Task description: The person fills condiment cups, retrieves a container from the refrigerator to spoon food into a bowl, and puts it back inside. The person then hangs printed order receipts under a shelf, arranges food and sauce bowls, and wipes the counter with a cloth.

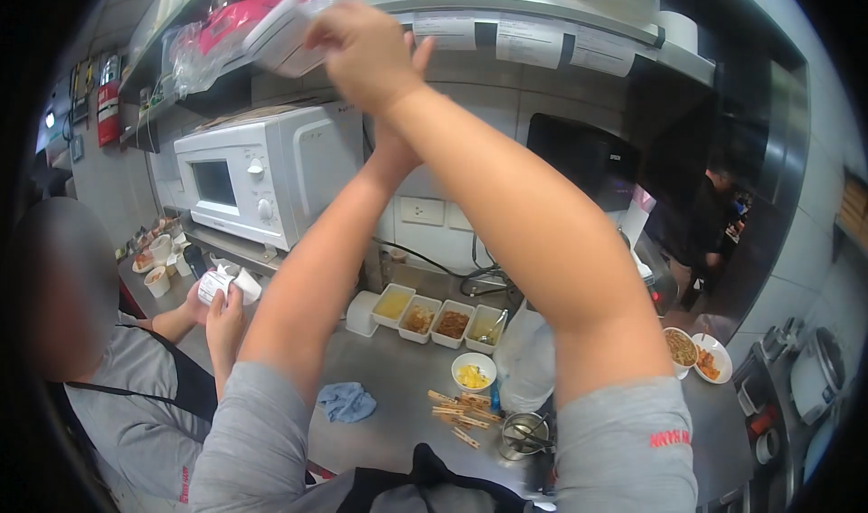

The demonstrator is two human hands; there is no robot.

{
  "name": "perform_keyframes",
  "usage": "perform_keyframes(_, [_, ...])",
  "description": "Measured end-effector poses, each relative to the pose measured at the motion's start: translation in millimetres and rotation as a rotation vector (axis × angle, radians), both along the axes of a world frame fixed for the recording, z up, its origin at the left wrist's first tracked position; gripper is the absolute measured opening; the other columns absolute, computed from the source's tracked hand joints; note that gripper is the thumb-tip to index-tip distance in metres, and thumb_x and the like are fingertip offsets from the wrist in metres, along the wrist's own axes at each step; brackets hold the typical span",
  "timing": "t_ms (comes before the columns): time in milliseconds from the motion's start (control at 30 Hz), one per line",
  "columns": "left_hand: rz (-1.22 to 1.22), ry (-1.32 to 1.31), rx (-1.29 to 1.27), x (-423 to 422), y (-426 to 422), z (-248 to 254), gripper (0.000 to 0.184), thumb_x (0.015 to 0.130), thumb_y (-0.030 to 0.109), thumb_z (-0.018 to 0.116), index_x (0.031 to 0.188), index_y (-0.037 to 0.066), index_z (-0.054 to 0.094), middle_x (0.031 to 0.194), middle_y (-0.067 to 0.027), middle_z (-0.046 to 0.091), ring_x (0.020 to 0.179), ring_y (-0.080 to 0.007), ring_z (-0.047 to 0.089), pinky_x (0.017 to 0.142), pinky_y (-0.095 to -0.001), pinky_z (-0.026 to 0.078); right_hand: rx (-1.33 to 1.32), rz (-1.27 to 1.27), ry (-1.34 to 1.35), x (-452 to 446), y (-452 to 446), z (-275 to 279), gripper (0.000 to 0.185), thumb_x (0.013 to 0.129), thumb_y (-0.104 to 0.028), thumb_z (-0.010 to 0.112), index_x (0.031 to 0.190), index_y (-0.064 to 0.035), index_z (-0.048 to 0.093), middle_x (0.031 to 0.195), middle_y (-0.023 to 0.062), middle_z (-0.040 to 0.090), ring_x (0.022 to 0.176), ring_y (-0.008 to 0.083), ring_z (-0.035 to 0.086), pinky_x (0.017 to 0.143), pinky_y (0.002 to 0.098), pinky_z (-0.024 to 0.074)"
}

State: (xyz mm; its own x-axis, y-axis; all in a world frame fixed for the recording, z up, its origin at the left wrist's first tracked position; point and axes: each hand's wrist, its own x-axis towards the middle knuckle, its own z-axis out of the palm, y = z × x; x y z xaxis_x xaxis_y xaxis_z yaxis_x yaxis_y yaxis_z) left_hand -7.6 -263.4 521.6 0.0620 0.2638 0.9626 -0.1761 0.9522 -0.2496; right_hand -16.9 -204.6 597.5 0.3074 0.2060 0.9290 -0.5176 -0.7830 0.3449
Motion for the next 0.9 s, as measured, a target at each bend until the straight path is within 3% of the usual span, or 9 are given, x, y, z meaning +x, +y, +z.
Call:
perform_keyframes(100, [0.356,0.224,0.283,26,-41,-32,0.066,0.077,0.011,0.06,0.137,0.003,0.035,0.138,-0.0187,0.039,0.13,-0.0357,0.034,0.11,-0.0461,0.022,0.352,-0.178,-0.451,-31,-70,9,0.024,0.074,0.0,0.059,0.093,-0.0076,0.071,0.093,0.0103,0.068,0.084,0.0231,0.065,0.079,0.0326,0.0505])
perform_keyframes(133, [0.317,0.275,0.268,38,-45,-32,0.062,0.076,0.008,0.059,0.134,0.003,0.039,0.136,-0.0188,0.04,0.129,-0.037,0.034,0.109,-0.0463,0.024,0.542,-0.207,-0.601,-35,-77,8,0.026,0.074,-0.003,0.06,0.096,-0.0087,0.072,0.093,0.0112,0.069,0.086,0.0223,0.065,0.08,0.0324,0.0501])
perform_keyframes(233, [0.257,0.317,0.184,66,-47,-22,0.053,0.074,0.002,0.054,0.127,0.004,0.047,0.132,-0.0189,0.043,0.127,-0.0389,0.036,0.107,-0.0462,0.028,0.551,-0.366,-0.542,-43,-77,-8,0.026,0.075,-0.007,0.06,0.099,-0.0083,0.072,0.093,0.0135,0.07,0.085,0.0215,0.066,0.079,0.0323,0.0502])
perform_keyframes(333, [0.333,0.01,0.099,85,-41,24,0.052,0.074,-0.005,0.046,0.125,0.005,0.052,0.132,-0.0162,0.049,0.125,-0.0343,0.043,0.103,-0.0437,0.035,0.429,-0.305,-0.489,-38,-82,1,0.026,0.076,-0.01,0.062,0.099,-0.0081,0.072,0.093,0.013,0.069,0.085,0.0221,0.066,0.079,0.0323,0.0502])
perform_keyframes(467, [0.498,-0.074,0.061,75,-67,55,0.055,0.076,-0.004,0.044,0.129,0.009,0.051,0.134,-0.0145,0.048,0.123,-0.0341,0.046,0.102,-0.0412,0.038,0.401,-0.398,-0.308,-37,-60,13,0.026,0.077,-0.012,0.062,0.101,-0.0096,0.07,0.088,0.0128,0.066,0.084,0.0275,0.064,0.079,0.0361,0.0499])
perform_keyframes(567, [0.615,-0.092,0.118,69,-62,64,0.057,0.075,-0.004,0.045,0.13,0.011,0.051,0.135,-0.0141,0.048,0.121,-0.0351,0.047,0.102,-0.0408,0.039,0.181,-0.61,-0.154,-50,-20,0,0.023,0.079,-0.009,0.057,0.099,-0.0095,0.069,0.089,0.0134,0.064,0.086,0.0306,0.062,0.078,0.0391,0.0499])
perform_keyframes(633, [0.754,-0.022,0.091,64,-49,63,0.058,0.074,-0.003,0.048,0.129,0.012,0.051,0.133,-0.0122,0.048,0.12,-0.0343,0.048,0.1,-0.0413,0.04,0.067,-0.576,-0.049,-77,20,-2,0.021,0.079,-0.007,0.053,0.093,-0.0083,0.068,0.095,0.0113,0.063,0.097,0.0305,0.06,0.081,0.0414,0.0498])
perform_keyframes(767, [0.516,-0.104,0.03,30,-17,72,0.058,0.073,-0.003,0.049,0.129,0.012,0.051,0.134,-0.0101,0.047,0.123,-0.0313,0.045,0.102,-0.0398,0.039,-0.245,-0.6,-0.08,-166,70,8,0.022,0.075,0.002,0.05,0.088,-0.0049,0.066,0.089,0.0133,0.064,0.087,0.033,0.061,0.078,0.0421,0.0492])
perform_keyframes(900, [0.45,-0.266,-0.205,-31,17,74,0.06,0.073,-0.004,0.049,0.131,0.012,0.05,0.134,-0.0095,0.047,0.125,-0.0293,0.044,0.103,-0.0398,0.037,-0.196,-0.827,-0.075,-235,87,11,0.03,0.074,0.005,0.05,0.099,-0.0023,0.065,0.102,0.0113,0.063,0.098,0.0319,0.058,0.086,0.0393,0.0478])
